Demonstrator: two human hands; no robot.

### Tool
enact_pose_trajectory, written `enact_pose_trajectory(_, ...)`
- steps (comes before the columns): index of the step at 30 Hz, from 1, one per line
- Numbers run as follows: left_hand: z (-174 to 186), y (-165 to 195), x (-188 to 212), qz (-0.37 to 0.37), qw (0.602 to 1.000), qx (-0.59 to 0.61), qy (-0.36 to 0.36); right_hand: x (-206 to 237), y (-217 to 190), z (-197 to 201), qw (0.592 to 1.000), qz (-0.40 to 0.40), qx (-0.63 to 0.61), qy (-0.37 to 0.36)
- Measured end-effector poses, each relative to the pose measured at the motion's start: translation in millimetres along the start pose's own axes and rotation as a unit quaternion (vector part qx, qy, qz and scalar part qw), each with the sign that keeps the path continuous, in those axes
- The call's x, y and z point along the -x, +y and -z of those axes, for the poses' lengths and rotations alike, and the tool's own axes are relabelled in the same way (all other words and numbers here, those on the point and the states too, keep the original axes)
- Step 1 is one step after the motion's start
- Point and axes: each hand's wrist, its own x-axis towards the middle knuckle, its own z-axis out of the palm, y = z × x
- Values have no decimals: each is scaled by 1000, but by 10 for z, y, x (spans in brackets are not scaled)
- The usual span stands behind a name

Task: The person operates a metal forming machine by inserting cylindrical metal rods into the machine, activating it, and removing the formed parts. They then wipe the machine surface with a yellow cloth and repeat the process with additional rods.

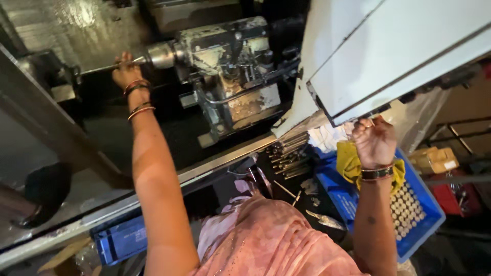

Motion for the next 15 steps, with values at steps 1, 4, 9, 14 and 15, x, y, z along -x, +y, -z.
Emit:
enact_pose_trajectory(1,-19,-10,28,4,1000,-11,-6,-23,-25,21,1000,-3,-8,1)
enact_pose_trajectory(4,-53,-60,61,5,1000,-20,-20,-55,-69,48,999,-20,-9,43)
enact_pose_trajectory(9,-17,-221,82,-8,999,-45,-10,-86,-101,88,1000,-14,17,18)
enact_pose_trajectory(14,-6,-363,132,21,999,-25,-23,-117,-142,190,1000,-14,6,21)
enact_pose_trajectory(15,1,-374,127,22,999,-30,-20,-118,-143,198,1000,-19,-1,23)
